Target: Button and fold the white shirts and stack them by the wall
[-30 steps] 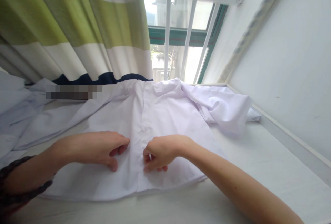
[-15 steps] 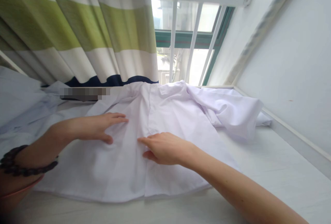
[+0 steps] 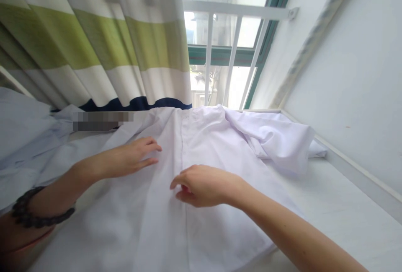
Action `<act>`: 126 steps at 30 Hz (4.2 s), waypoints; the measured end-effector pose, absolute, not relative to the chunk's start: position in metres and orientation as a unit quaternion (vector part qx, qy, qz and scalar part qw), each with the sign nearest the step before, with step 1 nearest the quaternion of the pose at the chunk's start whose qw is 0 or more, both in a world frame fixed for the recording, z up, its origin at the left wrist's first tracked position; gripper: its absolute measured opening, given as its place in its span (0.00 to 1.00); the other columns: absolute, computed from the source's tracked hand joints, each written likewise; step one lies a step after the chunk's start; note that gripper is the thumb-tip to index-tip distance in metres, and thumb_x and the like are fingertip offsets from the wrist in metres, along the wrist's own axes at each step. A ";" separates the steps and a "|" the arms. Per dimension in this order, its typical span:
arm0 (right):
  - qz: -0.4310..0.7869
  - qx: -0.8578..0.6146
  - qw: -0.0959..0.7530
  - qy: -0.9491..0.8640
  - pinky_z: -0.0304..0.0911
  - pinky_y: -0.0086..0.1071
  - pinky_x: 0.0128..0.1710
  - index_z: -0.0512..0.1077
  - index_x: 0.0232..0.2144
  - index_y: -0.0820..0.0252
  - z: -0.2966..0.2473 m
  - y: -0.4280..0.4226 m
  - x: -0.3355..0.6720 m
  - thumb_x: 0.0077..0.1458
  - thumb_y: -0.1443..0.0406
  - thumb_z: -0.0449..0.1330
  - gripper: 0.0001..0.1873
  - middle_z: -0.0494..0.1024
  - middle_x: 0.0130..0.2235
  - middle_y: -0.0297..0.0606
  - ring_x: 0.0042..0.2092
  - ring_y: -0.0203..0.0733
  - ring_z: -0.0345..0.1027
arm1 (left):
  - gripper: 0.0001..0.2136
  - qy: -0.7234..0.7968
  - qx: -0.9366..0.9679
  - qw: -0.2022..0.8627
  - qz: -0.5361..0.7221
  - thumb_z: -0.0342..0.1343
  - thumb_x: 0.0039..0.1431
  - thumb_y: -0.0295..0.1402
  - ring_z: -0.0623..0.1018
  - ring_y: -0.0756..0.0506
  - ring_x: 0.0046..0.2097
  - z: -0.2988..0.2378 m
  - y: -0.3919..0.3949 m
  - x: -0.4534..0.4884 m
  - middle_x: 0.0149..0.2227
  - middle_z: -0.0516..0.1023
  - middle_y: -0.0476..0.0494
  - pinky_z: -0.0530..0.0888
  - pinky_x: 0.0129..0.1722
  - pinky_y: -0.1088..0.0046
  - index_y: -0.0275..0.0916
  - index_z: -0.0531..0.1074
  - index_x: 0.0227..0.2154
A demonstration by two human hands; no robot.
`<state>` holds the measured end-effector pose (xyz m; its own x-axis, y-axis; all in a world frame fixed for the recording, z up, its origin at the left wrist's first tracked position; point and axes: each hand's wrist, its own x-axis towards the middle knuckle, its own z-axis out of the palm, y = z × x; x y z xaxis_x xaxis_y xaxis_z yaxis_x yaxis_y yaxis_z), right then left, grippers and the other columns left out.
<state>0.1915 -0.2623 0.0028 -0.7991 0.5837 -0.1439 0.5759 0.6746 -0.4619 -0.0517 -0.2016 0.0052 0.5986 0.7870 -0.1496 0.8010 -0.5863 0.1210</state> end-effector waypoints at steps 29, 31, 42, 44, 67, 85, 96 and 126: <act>-0.015 -0.567 0.164 -0.807 0.42 0.39 0.63 0.54 0.63 0.71 -0.035 -0.155 0.193 0.65 0.53 0.40 0.33 0.53 0.66 0.49 0.67 0.49 0.42 | 0.22 0.487 0.860 -0.076 0.132 0.39 0.67 0.37 0.59 0.39 0.62 -0.024 -0.121 0.005 0.60 0.61 0.31 0.54 0.62 0.62 0.28 0.60 0.58; 0.014 -0.597 0.136 -0.791 0.36 0.40 0.64 0.49 0.65 0.72 -0.050 -0.137 0.190 0.64 0.52 0.41 0.35 0.45 0.68 0.48 0.68 0.49 0.34 | 0.24 0.500 0.855 -0.061 0.122 0.39 0.67 0.38 0.54 0.39 0.65 -0.041 -0.111 0.008 0.64 0.55 0.32 0.50 0.64 0.60 0.30 0.55 0.61; 0.075 -0.623 0.092 -0.773 0.29 0.39 0.65 0.45 0.66 0.69 -0.075 -0.143 0.195 0.61 0.47 0.38 0.41 0.41 0.68 0.46 0.69 0.47 0.31 | 0.28 0.533 0.846 0.006 0.029 0.34 0.66 0.46 0.47 0.40 0.68 -0.073 -0.120 -0.006 0.68 0.46 0.44 0.45 0.64 0.54 0.42 0.48 0.66; 0.070 -0.622 0.095 -0.774 0.29 0.39 0.65 0.45 0.66 0.69 -0.077 -0.151 0.195 0.61 0.46 0.38 0.41 0.41 0.68 0.46 0.69 0.47 0.31 | 0.28 0.532 0.847 0.003 0.017 0.34 0.66 0.45 0.46 0.40 0.68 -0.070 -0.128 -0.004 0.68 0.45 0.45 0.46 0.64 0.54 0.42 0.47 0.66; 0.077 -0.633 0.087 -0.766 0.30 0.40 0.65 0.44 0.66 0.69 -0.075 -0.151 0.198 0.62 0.49 0.35 0.39 0.39 0.69 0.43 0.68 0.48 0.31 | 0.30 0.543 0.839 0.021 0.026 0.32 0.66 0.46 0.46 0.41 0.68 -0.069 -0.131 0.026 0.68 0.44 0.42 0.45 0.64 0.55 0.37 0.47 0.66; 0.070 -0.632 0.109 -0.764 0.32 0.41 0.65 0.47 0.66 0.69 -0.076 -0.159 0.199 0.62 0.49 0.37 0.38 0.43 0.68 0.43 0.68 0.48 0.34 | 0.30 0.539 0.841 0.019 0.035 0.32 0.65 0.48 0.46 0.42 0.68 -0.071 -0.135 0.025 0.68 0.45 0.43 0.45 0.65 0.56 0.39 0.48 0.66; 0.082 -0.628 0.104 -0.767 0.32 0.40 0.65 0.46 0.66 0.68 -0.074 -0.141 0.201 0.62 0.48 0.37 0.39 0.42 0.68 0.43 0.68 0.47 0.33 | 0.30 0.531 0.846 0.024 0.042 0.33 0.65 0.48 0.48 0.42 0.68 -0.071 -0.116 0.026 0.68 0.47 0.42 0.46 0.64 0.56 0.39 0.49 0.65; 0.043 -0.597 0.133 -0.790 0.37 0.39 0.64 0.56 0.62 0.66 -0.075 -0.151 0.216 0.62 0.53 0.44 0.33 0.50 0.67 0.48 0.67 0.48 0.40 | 0.30 0.487 0.872 0.046 0.035 0.32 0.66 0.48 0.47 0.42 0.68 -0.071 -0.143 0.003 0.68 0.46 0.43 0.44 0.65 0.57 0.37 0.48 0.66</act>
